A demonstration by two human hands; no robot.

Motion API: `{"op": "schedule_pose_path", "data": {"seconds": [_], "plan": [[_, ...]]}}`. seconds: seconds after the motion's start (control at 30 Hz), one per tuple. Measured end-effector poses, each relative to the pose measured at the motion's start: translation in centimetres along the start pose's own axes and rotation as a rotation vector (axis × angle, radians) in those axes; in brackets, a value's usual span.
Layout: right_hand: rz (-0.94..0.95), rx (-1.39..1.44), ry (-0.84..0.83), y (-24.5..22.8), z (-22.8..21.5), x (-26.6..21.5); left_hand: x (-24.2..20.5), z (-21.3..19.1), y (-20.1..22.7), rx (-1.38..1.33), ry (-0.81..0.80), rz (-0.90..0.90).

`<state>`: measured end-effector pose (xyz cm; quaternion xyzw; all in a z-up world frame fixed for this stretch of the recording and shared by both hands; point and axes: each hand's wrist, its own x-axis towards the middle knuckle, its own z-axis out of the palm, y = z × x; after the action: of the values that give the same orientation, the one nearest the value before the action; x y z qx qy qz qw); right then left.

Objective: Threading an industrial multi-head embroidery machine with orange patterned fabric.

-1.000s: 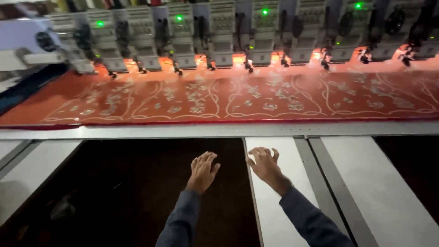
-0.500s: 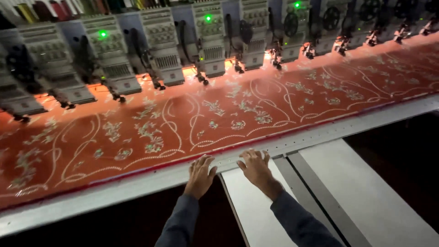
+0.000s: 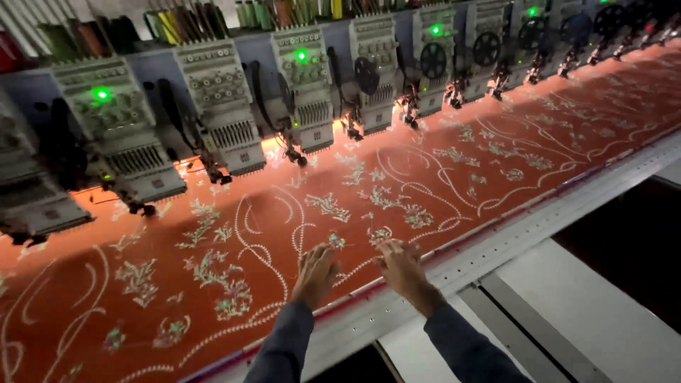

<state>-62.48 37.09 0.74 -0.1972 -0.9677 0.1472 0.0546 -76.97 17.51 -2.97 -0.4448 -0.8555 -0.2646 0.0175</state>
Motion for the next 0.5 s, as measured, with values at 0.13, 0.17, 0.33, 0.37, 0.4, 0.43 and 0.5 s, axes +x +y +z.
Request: {"op": "schedule_pose_path", "data": {"seconds": [0.13,0.17,0.33,0.37,0.4,0.43,0.5], "plan": [[0.026,-0.162,0.076,2.0,8.1,9.5,4.4,-0.1,-4.9,-0.013,-0.057,-0.01],[0.02,-0.097,0.08,1.6,8.2,11.0,5.5,0.5,-6.5,-0.002,-0.054,-0.008],[0.043,-0.037,0.051,1.7,9.8,20.6,12.3,0.8,-11.6,-0.082,-0.069,-0.012],[0.061,0.02,0.076,0.9,9.5,22.2,14.0,0.8,-12.6,-0.071,-0.055,-0.02],[0.079,0.076,0.094,0.0,9.1,23.7,15.6,0.8,-13.5,-0.062,-0.043,-0.034],[0.08,0.076,0.086,1.2,10.7,25.7,16.6,1.3,-14.3,-0.065,-0.048,-0.041],[0.027,-0.092,0.027,3.6,13.2,30.6,19.6,1.9,-15.7,-0.024,-0.056,-0.058]]}}
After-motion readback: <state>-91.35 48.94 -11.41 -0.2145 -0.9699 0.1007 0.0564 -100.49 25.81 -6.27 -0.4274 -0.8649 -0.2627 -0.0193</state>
